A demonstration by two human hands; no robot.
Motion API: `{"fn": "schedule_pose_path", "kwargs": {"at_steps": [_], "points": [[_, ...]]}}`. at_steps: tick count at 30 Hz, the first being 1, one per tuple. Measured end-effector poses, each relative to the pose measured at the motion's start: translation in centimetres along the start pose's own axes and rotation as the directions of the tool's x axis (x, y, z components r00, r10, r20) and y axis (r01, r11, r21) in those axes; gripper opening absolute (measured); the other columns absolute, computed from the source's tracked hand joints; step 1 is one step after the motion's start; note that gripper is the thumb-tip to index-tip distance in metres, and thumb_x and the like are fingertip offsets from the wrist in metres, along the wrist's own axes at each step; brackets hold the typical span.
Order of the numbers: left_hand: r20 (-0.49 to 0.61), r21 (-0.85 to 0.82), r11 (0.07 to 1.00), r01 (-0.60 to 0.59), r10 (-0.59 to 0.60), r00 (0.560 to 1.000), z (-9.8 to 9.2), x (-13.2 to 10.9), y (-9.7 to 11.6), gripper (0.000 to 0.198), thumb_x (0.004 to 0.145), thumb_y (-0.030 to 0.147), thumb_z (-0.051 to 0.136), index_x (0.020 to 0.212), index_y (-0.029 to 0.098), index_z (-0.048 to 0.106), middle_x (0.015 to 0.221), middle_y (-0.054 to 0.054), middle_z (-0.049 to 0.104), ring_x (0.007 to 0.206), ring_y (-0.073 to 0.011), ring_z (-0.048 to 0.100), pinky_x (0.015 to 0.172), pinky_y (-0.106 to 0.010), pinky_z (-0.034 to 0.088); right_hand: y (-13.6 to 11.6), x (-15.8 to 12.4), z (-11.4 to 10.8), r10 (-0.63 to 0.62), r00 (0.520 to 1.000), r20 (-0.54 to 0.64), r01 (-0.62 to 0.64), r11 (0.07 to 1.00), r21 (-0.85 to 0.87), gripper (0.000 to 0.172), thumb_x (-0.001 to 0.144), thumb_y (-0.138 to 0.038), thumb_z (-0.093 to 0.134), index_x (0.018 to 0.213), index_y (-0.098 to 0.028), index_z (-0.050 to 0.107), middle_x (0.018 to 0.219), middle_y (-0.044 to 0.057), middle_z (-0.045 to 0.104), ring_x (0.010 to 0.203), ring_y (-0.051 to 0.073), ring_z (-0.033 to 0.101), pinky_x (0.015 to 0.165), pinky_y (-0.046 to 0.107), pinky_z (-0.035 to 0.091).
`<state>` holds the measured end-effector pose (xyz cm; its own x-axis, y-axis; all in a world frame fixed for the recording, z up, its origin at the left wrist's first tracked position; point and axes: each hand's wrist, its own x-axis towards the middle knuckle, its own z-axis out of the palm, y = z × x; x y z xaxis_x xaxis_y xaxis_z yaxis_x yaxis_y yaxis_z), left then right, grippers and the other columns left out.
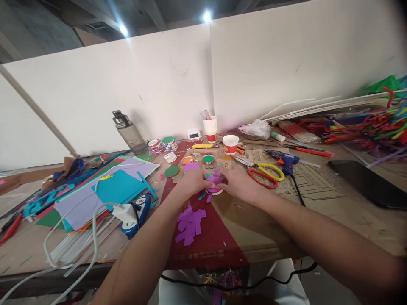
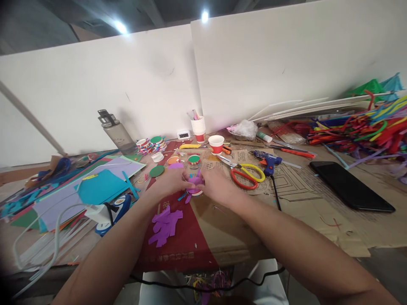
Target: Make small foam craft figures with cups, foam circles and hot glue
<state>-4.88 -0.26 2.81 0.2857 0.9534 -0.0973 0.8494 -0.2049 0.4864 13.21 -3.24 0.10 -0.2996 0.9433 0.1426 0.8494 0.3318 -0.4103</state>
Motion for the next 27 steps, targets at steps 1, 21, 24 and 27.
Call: {"fn": "schedule_pose_path", "kwargs": {"at_steps": [1, 21, 24, 27], "points": [[-0.009, -0.038, 0.999, -0.004, 0.004, 1.000, 0.1, 0.1, -0.1, 0.024, 0.056, 0.035, 0.079, 0.060, 0.020, 0.060, 0.052, 0.000, 0.057, 0.054, -0.0172, 0.050, 0.054, -0.029, 0.026, 0.0, 0.0, 0.3, 0.001, 1.000, 0.004, -0.001, 0.999, 0.034, 0.016, 0.079, -0.029, 0.071, 0.089, -0.020, 0.063, 0.087, 0.008, 0.071, 0.089, 0.026, 0.063, 0.072, 0.032, 0.040], [0.099, -0.916, 0.397, 0.056, 0.089, 0.991, 0.1, 1.3, 0.5, 0.039, 0.056, 0.045, 0.087, 0.064, 0.014, 0.064, 0.057, -0.002, 0.058, 0.051, -0.0104, 0.050, 0.048, -0.024, 0.038, 0.0, 1.5, -0.5, 0.370, 0.919, -0.137, 0.034, 0.272, 0.962, 0.050, 0.059, -0.049, 0.082, 0.083, -0.024, 0.046, 0.074, -0.004, 0.062, 0.071, 0.015, 0.060, 0.068, 0.032, 0.050], [0.024, -0.951, 0.309, -0.005, 0.090, 0.996, -0.1, 1.4, 0.7, 0.042, 0.057, 0.048, 0.086, 0.066, 0.013, 0.064, 0.056, -0.001, 0.057, 0.049, -0.0093, 0.048, 0.045, -0.023, 0.036, -0.2, 1.3, -0.3, 0.304, 0.948, -0.099, 0.013, 0.273, 0.962, 0.047, 0.065, -0.056, 0.077, 0.086, -0.023, 0.050, 0.084, 0.000, 0.067, 0.082, 0.017, 0.063, 0.076, 0.034, 0.050], [-0.007, -0.956, 0.292, -0.026, 0.066, 0.998, -0.1, 1.3, 0.9, 0.046, 0.055, 0.051, 0.087, 0.071, 0.013, 0.066, 0.059, -0.001, 0.059, 0.050, -0.0088, 0.048, 0.046, -0.022, 0.036, -0.2, 1.1, -0.2, 0.227, 0.970, -0.086, 0.010, 0.317, 0.948, 0.046, 0.066, -0.048, 0.078, 0.093, -0.023, 0.052, 0.083, 0.000, 0.071, 0.084, 0.018, 0.066, 0.081, 0.036, 0.049]]}}
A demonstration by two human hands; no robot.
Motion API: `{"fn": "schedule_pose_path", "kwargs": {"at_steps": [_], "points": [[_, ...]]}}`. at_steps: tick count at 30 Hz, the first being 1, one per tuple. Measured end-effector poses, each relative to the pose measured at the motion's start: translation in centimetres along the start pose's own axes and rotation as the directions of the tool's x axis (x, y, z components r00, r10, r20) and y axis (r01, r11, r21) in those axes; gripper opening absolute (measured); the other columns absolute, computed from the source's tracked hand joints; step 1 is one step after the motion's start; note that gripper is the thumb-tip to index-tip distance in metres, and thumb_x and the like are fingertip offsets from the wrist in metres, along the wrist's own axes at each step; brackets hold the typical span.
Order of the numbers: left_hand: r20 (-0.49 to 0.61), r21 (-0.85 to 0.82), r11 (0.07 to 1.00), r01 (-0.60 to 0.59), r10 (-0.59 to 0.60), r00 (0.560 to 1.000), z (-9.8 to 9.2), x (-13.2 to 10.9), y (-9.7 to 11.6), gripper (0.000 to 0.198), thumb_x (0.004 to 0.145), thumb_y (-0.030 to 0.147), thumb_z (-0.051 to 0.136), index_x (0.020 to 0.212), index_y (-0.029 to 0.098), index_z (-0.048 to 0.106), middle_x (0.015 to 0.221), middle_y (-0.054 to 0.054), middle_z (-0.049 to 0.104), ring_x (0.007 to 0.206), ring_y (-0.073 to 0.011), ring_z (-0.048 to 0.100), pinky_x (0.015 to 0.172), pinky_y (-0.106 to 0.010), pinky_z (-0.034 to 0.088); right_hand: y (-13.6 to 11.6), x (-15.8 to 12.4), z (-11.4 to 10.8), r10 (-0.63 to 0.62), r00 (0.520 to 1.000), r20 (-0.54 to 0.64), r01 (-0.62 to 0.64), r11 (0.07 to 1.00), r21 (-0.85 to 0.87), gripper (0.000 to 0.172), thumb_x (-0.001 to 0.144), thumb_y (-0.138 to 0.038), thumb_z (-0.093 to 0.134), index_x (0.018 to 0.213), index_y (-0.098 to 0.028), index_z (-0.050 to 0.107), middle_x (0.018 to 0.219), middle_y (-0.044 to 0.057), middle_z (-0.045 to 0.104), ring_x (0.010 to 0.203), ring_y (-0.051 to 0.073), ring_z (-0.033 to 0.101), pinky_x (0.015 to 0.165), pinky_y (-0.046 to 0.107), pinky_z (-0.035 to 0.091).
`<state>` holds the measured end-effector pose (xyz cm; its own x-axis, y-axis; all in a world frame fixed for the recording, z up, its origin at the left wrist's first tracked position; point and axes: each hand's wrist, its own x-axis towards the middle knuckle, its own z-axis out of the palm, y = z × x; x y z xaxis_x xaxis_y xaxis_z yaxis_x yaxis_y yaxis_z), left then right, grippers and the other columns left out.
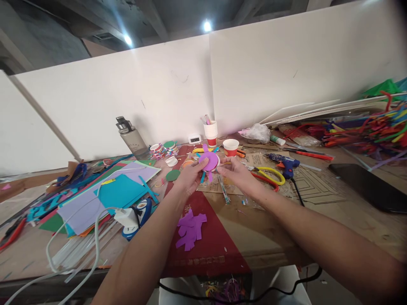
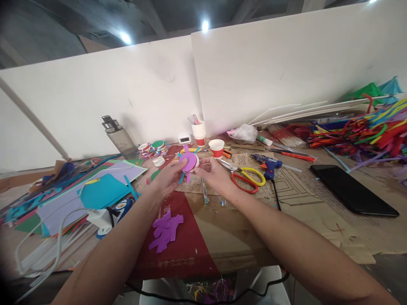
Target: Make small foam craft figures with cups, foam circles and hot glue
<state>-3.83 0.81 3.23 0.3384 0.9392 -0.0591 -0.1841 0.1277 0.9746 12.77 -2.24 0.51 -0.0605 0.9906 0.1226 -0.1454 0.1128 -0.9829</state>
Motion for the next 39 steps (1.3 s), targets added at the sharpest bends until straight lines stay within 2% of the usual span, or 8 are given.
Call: {"fn": "schedule_pose_path", "kwargs": {"at_steps": [6, 11, 16, 20, 25, 30, 34, 39], "points": [[-0.096, -0.017, 0.996, -0.084, 0.082, 0.992, 0.7, 0.0, -0.8, 0.046, 0.057, 0.049, 0.086, 0.080, 0.014, 0.069, 0.068, -0.003, 0.065, 0.057, -0.0089, 0.051, 0.052, -0.023, 0.037, -0.1, 0.1, -0.2, -0.017, 0.997, 0.078, 0.026, 0.992, -0.121, 0.029, 0.068, -0.044, 0.073, 0.080, -0.019, 0.062, 0.072, 0.001, 0.070, 0.074, 0.016, 0.064, 0.076, 0.032, 0.048], [-0.142, -0.014, 0.983, -0.182, 0.179, 0.974, 1.2, -0.1, -1.1, 0.044, 0.057, 0.047, 0.086, 0.083, 0.016, 0.068, 0.077, -0.002, 0.068, 0.068, -0.0106, 0.057, 0.061, -0.023, 0.040, -0.3, 0.0, -0.3, 0.039, 0.999, 0.037, -0.031, 0.981, -0.193, 0.029, 0.068, -0.046, 0.070, 0.073, -0.019, 0.065, 0.069, 0.000, 0.067, 0.065, 0.014, 0.057, 0.063, 0.028, 0.044], [-0.229, -0.020, 0.966, -0.259, 0.248, 0.941, 1.3, -0.3, -1.0, 0.041, 0.059, 0.047, 0.084, 0.077, 0.016, 0.064, 0.079, -0.001, 0.067, 0.067, -0.0092, 0.053, 0.061, -0.023, 0.039, -0.5, -0.1, -0.1, 0.129, 0.991, 0.033, -0.122, 0.979, -0.165, 0.019, 0.071, -0.038, 0.065, 0.068, -0.019, 0.064, 0.071, 0.001, 0.066, 0.070, 0.015, 0.060, 0.064, 0.027, 0.044], [-0.301, -0.066, 0.951, -0.301, 0.269, 0.915, 1.0, 0.0, -0.9, 0.043, 0.056, 0.043, 0.086, 0.077, 0.016, 0.061, 0.078, 0.000, 0.065, 0.068, -0.0099, 0.053, 0.061, -0.023, 0.040, -0.3, 0.0, -0.4, 0.120, 0.988, 0.096, -0.088, 0.954, -0.287, 0.025, 0.077, -0.042, 0.059, 0.067, -0.019, 0.061, 0.073, 0.002, 0.065, 0.071, 0.015, 0.059, 0.063, 0.027, 0.044], [-0.253, -0.054, 0.964, -0.262, 0.240, 0.937, 1.0, -0.1, -1.1, 0.041, 0.059, 0.044, 0.084, 0.076, 0.015, 0.061, 0.080, -0.001, 0.065, 0.067, -0.0092, 0.050, 0.058, -0.023, 0.039, 0.1, 0.1, -0.8, -0.043, 0.999, 0.014, 0.045, 0.917, -0.396, 0.037, 0.083, -0.055, 0.052, 0.083, -0.019, 0.061, 0.084, 0.002, 0.062, 0.078, 0.017, 0.057, 0.067, 0.029, 0.044], [-0.201, -0.047, 0.968, -0.247, 0.233, 0.951, 1.3, -0.2, -1.5, 0.041, 0.059, 0.044, 0.084, 0.082, 0.016, 0.064, 0.081, -0.001, 0.066, 0.068, -0.0102, 0.052, 0.060, -0.024, 0.040, 0.1, 0.1, -0.6, -0.120, 0.990, 0.072, 0.139, 0.921, -0.365, 0.030, 0.077, -0.049, 0.057, 0.077, -0.019, 0.060, 0.074, -0.001, 0.058, 0.071, 0.015, 0.051, 0.069, 0.029, 0.041], [-0.195, 0.010, 0.962, -0.273, 0.269, 0.943, 1.5, -0.2, -1.8, 0.039, 0.062, 0.043, 0.082, 0.084, 0.016, 0.064, 0.081, -0.001, 0.066, 0.071, -0.0113, 0.055, 0.067, -0.025, 0.043, 0.3, 0.3, -0.6, -0.129, 0.990, 0.058, 0.142, 0.920, -0.365, 0.024, 0.074, -0.042, 0.057, 0.066, -0.020, 0.056, 0.067, -0.002, 0.054, 0.066, 0.014, 0.047, 0.066, 0.028, 0.038], [-0.221, 0.077, 0.932, -0.354, 0.363, 0.905, 1.6, -0.4, -2.0, 0.033, 0.065, 0.040, 0.081, 0.079, 0.017, 0.062, 0.079, 0.001, 0.064, 0.072, -0.0109, 0.055, 0.069, -0.025, 0.044, 0.3, 0.2, -0.7, -0.095, 0.993, 0.077, 0.118, 0.913, -0.391, 0.022, 0.076, -0.040, 0.053, 0.065, -0.020, 0.056, 0.064, -0.003, 0.051, 0.063, 0.013, 0.044, 0.062, 0.027, 0.035]]}}
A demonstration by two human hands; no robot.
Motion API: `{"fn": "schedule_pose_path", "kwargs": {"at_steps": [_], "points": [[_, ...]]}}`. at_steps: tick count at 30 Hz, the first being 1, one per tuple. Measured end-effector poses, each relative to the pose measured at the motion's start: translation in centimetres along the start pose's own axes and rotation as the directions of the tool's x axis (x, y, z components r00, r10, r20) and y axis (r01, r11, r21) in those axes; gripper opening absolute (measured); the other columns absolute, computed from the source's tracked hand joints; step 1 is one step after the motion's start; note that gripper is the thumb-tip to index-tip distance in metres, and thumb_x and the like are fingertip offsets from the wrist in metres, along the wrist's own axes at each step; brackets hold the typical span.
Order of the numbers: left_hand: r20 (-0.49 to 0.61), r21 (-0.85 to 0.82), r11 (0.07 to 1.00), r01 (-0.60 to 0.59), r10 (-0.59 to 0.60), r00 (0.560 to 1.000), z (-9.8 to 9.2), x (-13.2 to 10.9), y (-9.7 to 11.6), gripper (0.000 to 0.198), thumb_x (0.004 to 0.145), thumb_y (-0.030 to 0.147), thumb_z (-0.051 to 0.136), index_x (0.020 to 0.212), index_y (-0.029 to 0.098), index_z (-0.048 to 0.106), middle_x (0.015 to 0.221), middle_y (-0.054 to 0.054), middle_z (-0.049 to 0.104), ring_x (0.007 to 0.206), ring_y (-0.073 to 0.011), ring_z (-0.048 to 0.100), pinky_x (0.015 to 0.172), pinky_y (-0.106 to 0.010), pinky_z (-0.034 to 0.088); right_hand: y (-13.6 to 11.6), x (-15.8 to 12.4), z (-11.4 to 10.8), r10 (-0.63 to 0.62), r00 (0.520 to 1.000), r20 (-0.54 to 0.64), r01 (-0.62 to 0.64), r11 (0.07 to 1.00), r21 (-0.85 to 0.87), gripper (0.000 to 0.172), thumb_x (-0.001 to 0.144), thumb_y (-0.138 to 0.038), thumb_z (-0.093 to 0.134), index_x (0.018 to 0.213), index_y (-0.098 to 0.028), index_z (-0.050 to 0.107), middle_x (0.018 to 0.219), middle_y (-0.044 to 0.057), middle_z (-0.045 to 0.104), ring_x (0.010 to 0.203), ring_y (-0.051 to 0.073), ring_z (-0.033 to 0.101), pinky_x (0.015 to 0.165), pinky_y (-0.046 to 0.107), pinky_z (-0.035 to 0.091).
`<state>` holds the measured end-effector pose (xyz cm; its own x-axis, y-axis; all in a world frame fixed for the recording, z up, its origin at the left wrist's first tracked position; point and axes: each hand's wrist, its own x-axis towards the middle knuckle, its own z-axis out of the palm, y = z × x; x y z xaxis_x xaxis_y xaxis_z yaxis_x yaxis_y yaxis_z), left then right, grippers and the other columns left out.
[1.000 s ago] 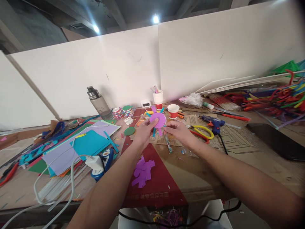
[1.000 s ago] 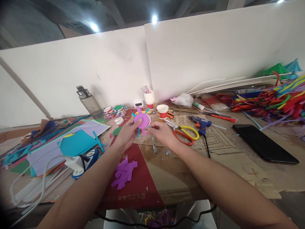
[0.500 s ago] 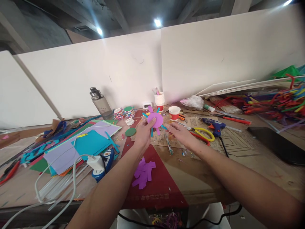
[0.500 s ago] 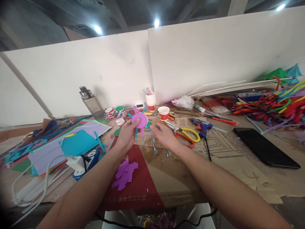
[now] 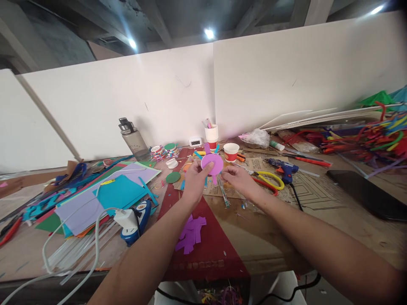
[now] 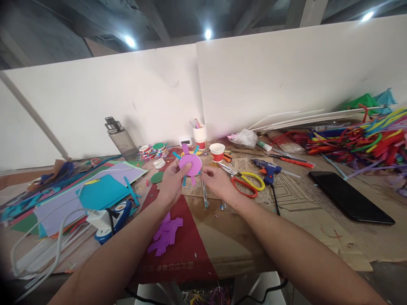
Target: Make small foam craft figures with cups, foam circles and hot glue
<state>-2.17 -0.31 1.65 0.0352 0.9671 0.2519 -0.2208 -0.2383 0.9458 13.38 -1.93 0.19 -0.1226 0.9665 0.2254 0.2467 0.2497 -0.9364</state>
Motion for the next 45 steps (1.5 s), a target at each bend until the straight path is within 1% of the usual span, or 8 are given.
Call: {"fn": "schedule_pose_path", "kwargs": {"at_steps": [6, 11, 14, 20, 26, 33, 39, 45], "points": [[-0.102, -0.153, 0.984, 0.096, -0.112, 0.988, -0.4, 0.7, 0.1, 0.042, 0.058, 0.045, 0.084, 0.078, 0.015, 0.063, 0.077, -0.002, 0.067, 0.068, -0.0115, 0.056, 0.061, -0.024, 0.042, -1.1, -0.4, -0.1, -0.038, 0.998, 0.048, 0.036, 0.999, 0.033, 0.031, 0.082, -0.048, 0.053, 0.068, -0.020, 0.056, 0.067, -0.002, 0.053, 0.065, 0.013, 0.047, 0.064, 0.027, 0.039], [-0.092, -0.219, 0.968, 0.125, -0.148, 0.985, -0.9, 1.1, -0.1, 0.042, 0.058, 0.043, 0.085, 0.082, 0.015, 0.065, 0.077, -0.002, 0.068, 0.073, -0.0138, 0.061, 0.063, -0.025, 0.045, -0.9, -0.2, -0.2, 0.152, 0.988, 0.034, -0.156, 0.973, 0.170, 0.045, 0.081, -0.064, 0.051, 0.078, -0.020, 0.060, 0.085, 0.004, 0.064, 0.072, 0.016, 0.057, 0.066, 0.030, 0.046], [-0.074, -0.199, 0.972, 0.126, -0.143, 0.987, -0.7, 1.0, 0.0, 0.040, 0.058, 0.042, 0.086, 0.080, 0.015, 0.066, 0.076, -0.002, 0.068, 0.067, -0.0114, 0.057, 0.058, -0.024, 0.041, -0.5, -0.1, -0.2, 0.144, 0.989, 0.014, -0.144, 0.974, 0.177, 0.049, 0.077, -0.068, 0.054, 0.078, -0.020, 0.059, 0.080, 0.003, 0.062, 0.072, 0.016, 0.055, 0.067, 0.030, 0.046], [-0.045, -0.190, 0.975, 0.117, -0.128, 0.991, -0.2, 0.7, 0.1, 0.042, 0.056, 0.042, 0.087, 0.079, 0.014, 0.066, 0.076, -0.001, 0.068, 0.064, -0.0104, 0.055, 0.057, -0.024, 0.040, -0.1, 0.1, -0.2, -0.001, 1.000, 0.022, 0.000, 0.999, 0.047, 0.040, 0.076, -0.059, 0.060, 0.069, -0.020, 0.056, 0.066, -0.003, 0.052, 0.064, 0.013, 0.047, 0.063, 0.028, 0.041], [-0.058, -0.236, 0.964, 0.122, -0.139, 0.989, -1.2, 1.4, -0.2, 0.045, 0.053, 0.041, 0.088, 0.081, 0.015, 0.065, 0.083, -0.004, 0.070, 0.071, -0.0135, 0.060, 0.057, -0.024, 0.040, 1.0, 0.5, -0.5, -0.063, 0.993, 0.096, 0.081, 0.977, -0.197, 0.030, 0.089, -0.046, 0.049, 0.084, -0.019, 0.061, 0.083, 0.003, 0.062, 0.079, 0.018, 0.056, 0.074, 0.033, 0.046], [-0.071, -0.214, 0.960, 0.179, -0.198, 0.978, -2.5, 2.3, -0.9, 0.044, 0.047, 0.040, 0.090, 0.073, 0.014, 0.067, 0.065, -0.002, 0.064, 0.054, -0.0100, 0.050, 0.049, -0.024, 0.035, 1.5, -1.1, 0.4, -0.059, 0.968, 0.245, 0.224, 0.645, -0.731, 0.020, 0.077, -0.029, 0.070, 0.095, -0.019, 0.070, 0.108, 0.013, 0.061, 0.108, 0.029, 0.053, 0.097, 0.045, 0.041], [-0.122, -0.218, 0.961, 0.169, -0.198, 0.973, -3.4, 2.6, -1.8, 0.043, 0.043, 0.037, 0.090, 0.068, 0.011, 0.067, 0.067, -0.004, 0.065, 0.059, -0.0104, 0.052, 0.054, -0.023, 0.040, 1.0, -0.5, -0.5, -0.017, 0.988, 0.152, 0.134, 0.578, -0.805, 0.016, 0.083, -0.026, 0.062, 0.093, -0.016, 0.071, 0.110, 0.015, 0.065, 0.115, 0.030, 0.053, 0.100, 0.042, 0.038], [-0.079, -0.158, 0.965, 0.209, -0.223, 0.972, -3.2, 2.6, -1.9, 0.040, 0.048, 0.037, 0.088, 0.072, 0.012, 0.068, 0.068, -0.004, 0.066, 0.058, -0.0106, 0.053, 0.051, -0.022, 0.039, -2.4, 1.0, -2.3, -0.098, 0.990, 0.101, 0.141, 0.678, -0.722, 0.022, 0.088, -0.021, 0.045, 0.080, -0.017, 0.065, 0.082, 0.006, 0.069, 0.077, 0.019, 0.061, 0.073, 0.029, 0.042]]}}
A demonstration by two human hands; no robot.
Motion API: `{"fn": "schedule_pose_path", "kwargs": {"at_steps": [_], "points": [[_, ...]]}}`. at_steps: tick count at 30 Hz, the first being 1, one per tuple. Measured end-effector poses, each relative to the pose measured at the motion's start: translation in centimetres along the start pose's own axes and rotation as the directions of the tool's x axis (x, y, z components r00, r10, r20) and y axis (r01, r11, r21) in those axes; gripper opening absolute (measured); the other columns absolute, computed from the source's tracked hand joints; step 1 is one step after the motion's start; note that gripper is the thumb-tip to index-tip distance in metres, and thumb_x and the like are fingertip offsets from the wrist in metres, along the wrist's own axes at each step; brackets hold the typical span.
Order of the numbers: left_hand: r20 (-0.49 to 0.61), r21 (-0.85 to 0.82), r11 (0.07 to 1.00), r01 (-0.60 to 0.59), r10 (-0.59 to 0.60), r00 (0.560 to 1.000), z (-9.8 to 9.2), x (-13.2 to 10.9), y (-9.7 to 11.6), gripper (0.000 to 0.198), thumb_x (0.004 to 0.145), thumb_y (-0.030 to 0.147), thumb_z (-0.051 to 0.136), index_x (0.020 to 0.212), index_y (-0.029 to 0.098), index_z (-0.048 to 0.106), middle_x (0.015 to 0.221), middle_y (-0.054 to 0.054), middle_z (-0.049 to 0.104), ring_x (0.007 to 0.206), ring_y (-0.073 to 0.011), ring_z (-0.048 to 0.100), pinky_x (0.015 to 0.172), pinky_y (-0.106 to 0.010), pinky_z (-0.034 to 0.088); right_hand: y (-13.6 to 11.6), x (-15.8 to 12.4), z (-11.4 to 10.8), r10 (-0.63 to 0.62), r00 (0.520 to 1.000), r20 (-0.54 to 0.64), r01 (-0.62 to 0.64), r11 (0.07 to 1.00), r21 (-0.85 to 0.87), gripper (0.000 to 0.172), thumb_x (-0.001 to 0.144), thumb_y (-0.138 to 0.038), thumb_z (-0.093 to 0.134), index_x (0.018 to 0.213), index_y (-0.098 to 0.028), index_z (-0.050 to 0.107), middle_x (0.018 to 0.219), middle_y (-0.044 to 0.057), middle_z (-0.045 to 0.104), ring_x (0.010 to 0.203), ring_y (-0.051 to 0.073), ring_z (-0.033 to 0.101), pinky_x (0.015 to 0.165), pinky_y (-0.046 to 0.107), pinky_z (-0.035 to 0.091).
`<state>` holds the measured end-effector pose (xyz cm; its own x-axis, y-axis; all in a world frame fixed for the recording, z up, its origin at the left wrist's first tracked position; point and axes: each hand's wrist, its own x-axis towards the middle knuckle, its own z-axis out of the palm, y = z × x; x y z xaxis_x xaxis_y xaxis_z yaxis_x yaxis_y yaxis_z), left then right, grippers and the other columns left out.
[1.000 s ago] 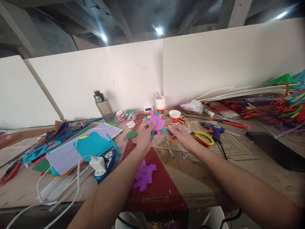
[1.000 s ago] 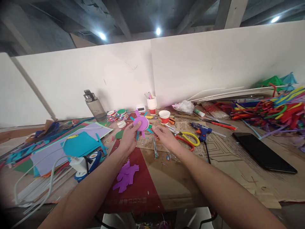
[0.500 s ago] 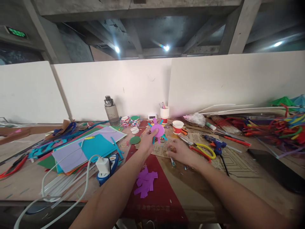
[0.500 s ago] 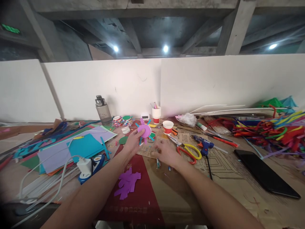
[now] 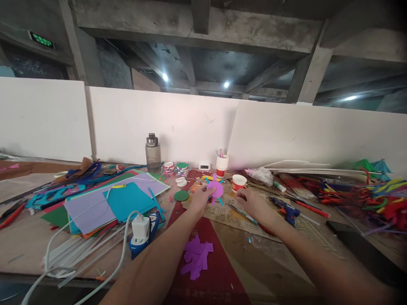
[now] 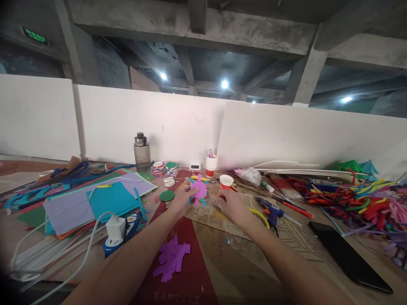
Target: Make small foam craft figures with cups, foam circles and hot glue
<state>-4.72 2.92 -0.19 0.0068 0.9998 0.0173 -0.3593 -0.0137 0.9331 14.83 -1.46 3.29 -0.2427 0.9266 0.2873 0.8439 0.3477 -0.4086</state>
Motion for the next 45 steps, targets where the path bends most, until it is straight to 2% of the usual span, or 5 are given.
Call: {"fn": "schedule_pose_path", "kwargs": {"at_steps": [10, 24, 31, 38, 45], "points": [[0.018, 0.027, 0.997, 0.075, -0.075, 0.997, 1.7, -1.7, 0.1, 0.034, 0.066, 0.042, 0.077, 0.076, 0.015, 0.059, 0.059, 0.003, 0.055, 0.042, -0.0076, 0.045, 0.042, -0.023, 0.032, 0.5, 10.7, -3.0, 0.053, 0.959, -0.277, -0.047, 0.998, 0.030, 0.017, 0.086, -0.020, 0.051, 0.078, -0.019, 0.066, 0.077, 0.002, 0.071, 0.071, 0.015, 0.060, 0.067, 0.025, 0.041], [-0.028, 0.161, 0.963, 0.217, -0.215, 0.976, 2.2, -3.0, 0.6, 0.024, 0.068, 0.028, 0.073, 0.083, 0.014, 0.059, 0.069, 0.001, 0.059, 0.056, -0.0097, 0.052, 0.051, -0.023, 0.037, 3.3, 22.5, -0.4, 0.135, 0.941, -0.311, -0.141, 0.990, 0.003, 0.026, 0.091, -0.017, 0.048, 0.097, -0.018, 0.073, 0.102, 0.008, 0.073, 0.092, 0.017, 0.064, 0.080, 0.025, 0.045], [-0.040, 0.245, 0.946, 0.215, -0.211, 0.977, 1.8, -2.4, -0.1, 0.021, 0.071, 0.025, 0.070, 0.085, 0.014, 0.058, 0.068, 0.001, 0.057, 0.054, -0.0095, 0.050, 0.048, -0.022, 0.034, 3.4, 27.6, 0.2, 0.088, 0.955, -0.283, -0.109, 0.992, -0.060, 0.032, 0.090, -0.013, 0.046, 0.106, -0.021, 0.073, 0.125, 0.010, 0.062, 0.119, 0.027, 0.048, 0.092, 0.033, 0.041], [-0.047, 0.221, 0.952, 0.213, -0.208, 0.977, 1.9, -2.6, -0.4, 0.023, 0.072, 0.030, 0.068, 0.086, 0.015, 0.058, 0.068, 0.002, 0.054, 0.052, -0.0098, 0.050, 0.044, -0.022, 0.034, 4.2, 29.3, 0.8, 0.178, 0.958, -0.227, -0.185, 0.983, -0.012, 0.022, 0.082, -0.017, 0.058, 0.098, -0.017, 0.073, 0.111, 0.012, 0.068, 0.108, 0.026, 0.055, 0.091, 0.036, 0.043], [-0.057, 0.318, 0.931, 0.179, -0.169, 0.984, 1.4, -2.2, -0.8, 0.018, 0.072, 0.029, 0.068, 0.083, 0.017, 0.058, 0.066, 0.001, 0.057, 0.053, -0.0116, 0.050, 0.047, -0.023, 0.036, 4.6, 28.3, -0.2, 0.303, 0.911, -0.280, -0.221, 0.932, 0.288, 0.011, 0.069, -0.009, 0.066, 0.075, -0.018, 0.066, 0.079, 0.004, 0.068, 0.082, 0.018, 0.064, 0.081, 0.031, 0.050]]}}
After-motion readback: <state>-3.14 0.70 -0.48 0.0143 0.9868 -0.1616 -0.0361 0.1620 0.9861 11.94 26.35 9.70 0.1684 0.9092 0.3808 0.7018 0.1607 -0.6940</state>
